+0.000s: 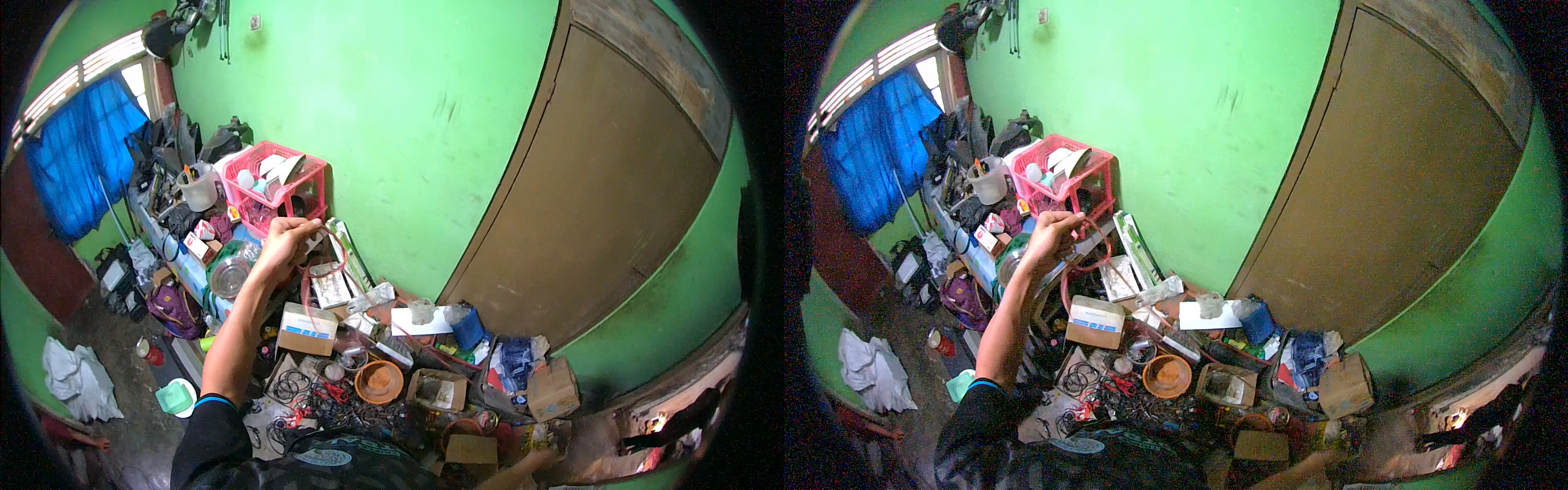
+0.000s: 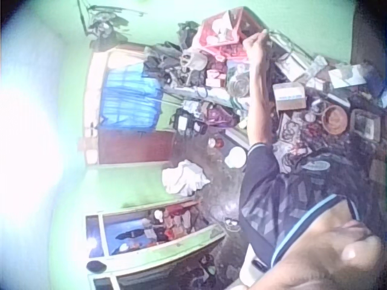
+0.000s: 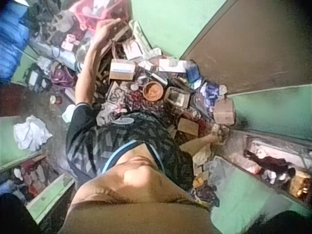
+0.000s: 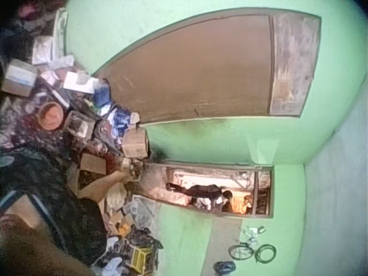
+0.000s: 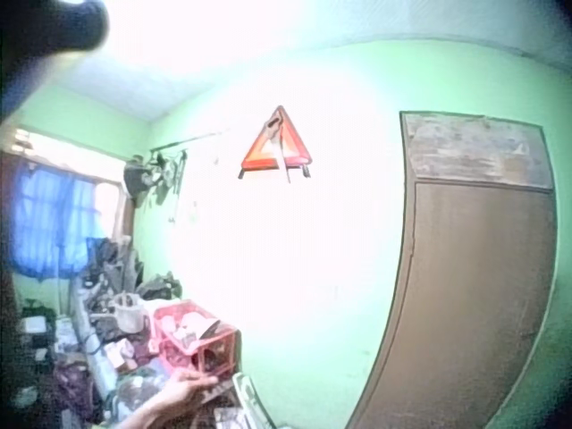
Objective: The person is working on a small electronic device, likely a phone, in a cluttered room. They are seen stripping the insulation off red and black wires and manipulating the device's internal components.
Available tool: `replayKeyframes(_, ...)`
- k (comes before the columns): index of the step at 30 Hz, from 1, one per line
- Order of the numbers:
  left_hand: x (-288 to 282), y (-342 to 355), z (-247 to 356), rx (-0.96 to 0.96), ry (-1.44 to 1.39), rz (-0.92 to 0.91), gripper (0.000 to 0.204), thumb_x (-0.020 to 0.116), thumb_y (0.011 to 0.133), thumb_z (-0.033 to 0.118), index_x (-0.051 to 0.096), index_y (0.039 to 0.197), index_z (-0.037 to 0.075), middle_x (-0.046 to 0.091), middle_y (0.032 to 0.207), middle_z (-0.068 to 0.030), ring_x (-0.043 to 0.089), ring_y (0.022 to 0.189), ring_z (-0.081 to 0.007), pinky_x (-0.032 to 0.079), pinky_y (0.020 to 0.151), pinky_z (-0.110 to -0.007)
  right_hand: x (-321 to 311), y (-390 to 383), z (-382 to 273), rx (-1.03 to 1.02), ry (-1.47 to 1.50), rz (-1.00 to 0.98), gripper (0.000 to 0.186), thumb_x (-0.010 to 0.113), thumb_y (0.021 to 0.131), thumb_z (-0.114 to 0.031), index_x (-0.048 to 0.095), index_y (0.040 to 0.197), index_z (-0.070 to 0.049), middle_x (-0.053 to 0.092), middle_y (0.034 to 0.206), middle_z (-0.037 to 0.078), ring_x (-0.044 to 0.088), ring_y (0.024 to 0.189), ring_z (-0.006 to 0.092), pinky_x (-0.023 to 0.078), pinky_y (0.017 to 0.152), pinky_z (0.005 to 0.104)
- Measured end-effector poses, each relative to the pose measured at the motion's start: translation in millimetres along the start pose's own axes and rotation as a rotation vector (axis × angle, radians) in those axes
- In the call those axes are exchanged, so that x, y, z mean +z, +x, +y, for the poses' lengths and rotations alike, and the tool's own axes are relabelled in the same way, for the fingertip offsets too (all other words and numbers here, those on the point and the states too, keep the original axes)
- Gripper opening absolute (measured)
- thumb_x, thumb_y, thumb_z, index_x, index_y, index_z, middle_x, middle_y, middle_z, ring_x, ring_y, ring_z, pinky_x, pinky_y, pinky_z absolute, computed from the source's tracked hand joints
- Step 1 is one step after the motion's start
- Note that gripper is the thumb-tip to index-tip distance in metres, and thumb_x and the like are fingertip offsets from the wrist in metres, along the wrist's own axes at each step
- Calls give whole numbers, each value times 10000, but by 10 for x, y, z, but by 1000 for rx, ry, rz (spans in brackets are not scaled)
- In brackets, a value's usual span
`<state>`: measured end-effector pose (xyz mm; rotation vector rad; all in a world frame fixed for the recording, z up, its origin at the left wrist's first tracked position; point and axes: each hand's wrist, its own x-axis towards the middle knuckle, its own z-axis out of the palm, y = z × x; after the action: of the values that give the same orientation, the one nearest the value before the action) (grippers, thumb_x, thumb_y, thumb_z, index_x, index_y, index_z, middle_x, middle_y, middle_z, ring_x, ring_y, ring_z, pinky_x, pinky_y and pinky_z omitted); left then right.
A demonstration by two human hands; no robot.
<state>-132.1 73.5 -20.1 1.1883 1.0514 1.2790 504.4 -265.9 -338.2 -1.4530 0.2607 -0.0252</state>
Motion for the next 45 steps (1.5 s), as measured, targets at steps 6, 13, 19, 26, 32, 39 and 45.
replayKeyframes(6,-502,340,49,185,167,341,269,626,875,206,610,660,44,443,482,37,345,378,-56,207,361,-250,-185,-388,594,-196,-485,-289,284,487,862,-122,596,1091,6,606,1105,192,589,968,295,470,848,433)
replayKeyframes(13,-1060,555,531,318,221,456,209,613,886,205,648,819,11,399,490,70,313,379,-29,198,356,-230,-378,-569,716,-191,-633,-343,250,556,811,-41,623,1050,-9,618,1076,178,599,931,270,488,805,388)
replayKeyframes(19,298,-173,251,91,46,-58,362,619,895,241,500,571,132,348,464,86,265,365,-34,153,362,-248,460,-1454,548,-479,-506,-779,218,609,823,-32,637,1038,-7,627,1093,148,607,946,223,490,826,326)
replayKeyframes(26,1118,-841,129,-89,-102,-452,322,599,917,247,623,678,33,429,466,52,295,371,-37,173,367,-229,1466,-4053,-1621,-475,145,-1902,281,594,893,-127,559,1140,1,620,1045,81,577,941,165,444,865,324)
replayKeyframes(32,935,-931,-76,37,54,-762,378,554,939,341,666,782,16,397,494,79,283,414,-28,174,401,-231,1743,-3678,-1558,25,141,-1979,152,592,887,-141,640,904,2,602,752,6,465,582,41,374,517,188)
replayKeyframes(39,919,-961,-297,-55,242,-705,337,498,971,260,656,918,-33,591,723,19,484,654,-34,408,585,-231,1810,-3764,-2441,-391,151,-1813,144,640,846,-118,638,841,26,607,678,20,532,574,42,399,488,178)
replayKeyframes(45,1020,-925,-241,74,198,-580,237,479,938,124,646,881,-34,530,654,22,450,576,-46,373,515,-216,1513,-3809,-2665,-951,-38,-1586,67,688,738,-16,650,782,18,602,653,41,552,543,76,403,473,207)
